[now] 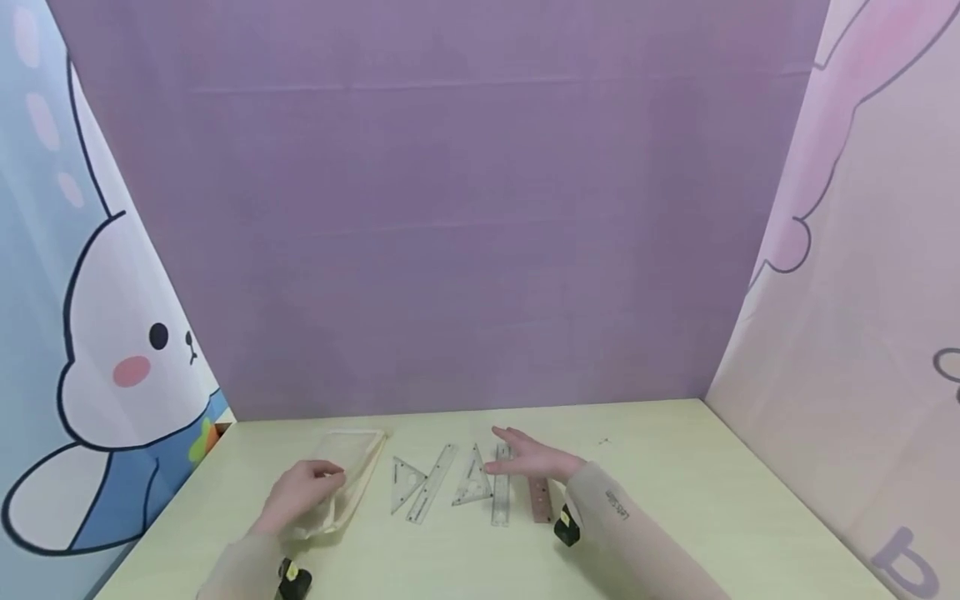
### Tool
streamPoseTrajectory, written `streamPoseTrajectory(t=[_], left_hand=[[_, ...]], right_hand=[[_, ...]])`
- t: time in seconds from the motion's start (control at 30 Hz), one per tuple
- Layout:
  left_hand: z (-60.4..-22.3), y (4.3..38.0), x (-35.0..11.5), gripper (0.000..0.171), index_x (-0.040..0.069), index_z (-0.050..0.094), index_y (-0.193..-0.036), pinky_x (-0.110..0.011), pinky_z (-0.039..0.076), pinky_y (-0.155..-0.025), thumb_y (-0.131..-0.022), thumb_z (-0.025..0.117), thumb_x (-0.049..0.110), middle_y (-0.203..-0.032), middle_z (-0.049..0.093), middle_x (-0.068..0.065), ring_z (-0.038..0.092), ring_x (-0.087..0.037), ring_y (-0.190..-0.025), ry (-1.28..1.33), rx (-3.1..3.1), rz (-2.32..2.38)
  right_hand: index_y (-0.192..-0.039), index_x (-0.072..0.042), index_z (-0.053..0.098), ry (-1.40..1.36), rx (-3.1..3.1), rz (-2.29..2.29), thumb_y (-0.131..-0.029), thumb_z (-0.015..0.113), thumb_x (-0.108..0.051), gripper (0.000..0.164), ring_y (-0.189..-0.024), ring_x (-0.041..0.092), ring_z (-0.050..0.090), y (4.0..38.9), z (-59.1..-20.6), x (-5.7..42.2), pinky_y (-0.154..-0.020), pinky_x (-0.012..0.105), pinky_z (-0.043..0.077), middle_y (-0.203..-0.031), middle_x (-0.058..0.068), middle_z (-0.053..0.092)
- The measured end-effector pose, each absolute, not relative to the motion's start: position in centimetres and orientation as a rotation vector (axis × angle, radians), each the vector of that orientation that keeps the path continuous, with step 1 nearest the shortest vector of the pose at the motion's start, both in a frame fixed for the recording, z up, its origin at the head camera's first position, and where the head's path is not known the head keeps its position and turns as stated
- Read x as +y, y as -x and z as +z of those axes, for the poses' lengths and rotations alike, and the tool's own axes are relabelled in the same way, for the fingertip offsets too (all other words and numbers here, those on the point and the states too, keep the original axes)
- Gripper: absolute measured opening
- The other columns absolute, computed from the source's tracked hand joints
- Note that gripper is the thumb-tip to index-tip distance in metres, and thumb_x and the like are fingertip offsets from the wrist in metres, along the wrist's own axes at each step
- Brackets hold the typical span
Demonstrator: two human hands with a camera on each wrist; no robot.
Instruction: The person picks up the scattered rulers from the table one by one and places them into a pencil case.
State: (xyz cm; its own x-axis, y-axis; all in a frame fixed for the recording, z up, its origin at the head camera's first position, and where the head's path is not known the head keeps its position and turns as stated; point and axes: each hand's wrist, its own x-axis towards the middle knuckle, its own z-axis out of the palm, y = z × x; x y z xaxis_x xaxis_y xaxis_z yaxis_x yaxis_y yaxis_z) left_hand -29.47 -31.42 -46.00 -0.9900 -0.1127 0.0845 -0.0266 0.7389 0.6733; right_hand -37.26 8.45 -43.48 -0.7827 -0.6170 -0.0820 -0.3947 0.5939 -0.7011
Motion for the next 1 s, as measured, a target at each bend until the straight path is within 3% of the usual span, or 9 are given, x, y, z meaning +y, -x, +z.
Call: streamPoseTrajectory(t=[0.17, 0.33, 0.7, 1.0], left_hand=[[-47.1, 29.0, -31.6, 0.031, -0.002, 0.07, -0.107, -0.033, 0.044, -0.06, -0.088, 0.065, 0.023, -0.081, 0.064, -0.005, 0.054, -0.017, -0.07, -0.242, -2.646, -1.402], [-47.5, 29.0, -31.6, 0.029, -0.003, 0.07, -0.106, -0.031, 0.043, -0.06, -0.087, 0.064, 0.018, -0.074, 0.061, -0.004, 0.052, -0.018, -0.067, -0.278, -2.56, -1.485], [-47.9, 28.9, -31.6, 0.029, -0.004, 0.07, -0.104, -0.029, 0.042, -0.07, -0.087, 0.064, 0.02, -0.083, 0.065, -0.003, 0.052, -0.016, -0.079, -0.304, -2.501, -1.51], [-48.5, 28.7, -30.7, 0.026, -0.005, 0.07, -0.1, -0.026, 0.041, -0.07, -0.087, 0.065, 0.017, -0.074, 0.061, -0.001, 0.051, -0.015, -0.078, -0.322, -2.412, -1.524]], right_hand=[[-0.155, -0.012, 0.02, 0.851, 2.512, -0.993, -0.088, 0.059, -0.056, 0.088, -0.144, 0.036, 0.011, 37.3, -43.5, 7.4, -0.109, 0.061, 0.016, -0.159, 0.018, 0.013], [-0.153, -0.014, 0.027, 0.86, 2.481, -1.063, -0.089, 0.061, -0.052, 0.082, -0.143, 0.036, 0.017, 37.3, -43.3, 6.2, -0.109, 0.06, 0.02, -0.158, 0.017, 0.017], [-0.146, -0.015, 0.041, 0.944, 2.434, -1.18, -0.09, 0.065, -0.042, 0.067, -0.135, 0.038, 0.036, 37.9, -43.4, 3.5, -0.104, 0.056, 0.031, -0.15, 0.008, 0.038], [-0.138, -0.012, 0.051, 0.989, 2.52, -1.119, -0.091, 0.065, -0.033, 0.053, -0.13, 0.036, 0.043, 38.9, -44.5, 1.5, -0.102, 0.054, 0.036, -0.143, 0.008, 0.048]])
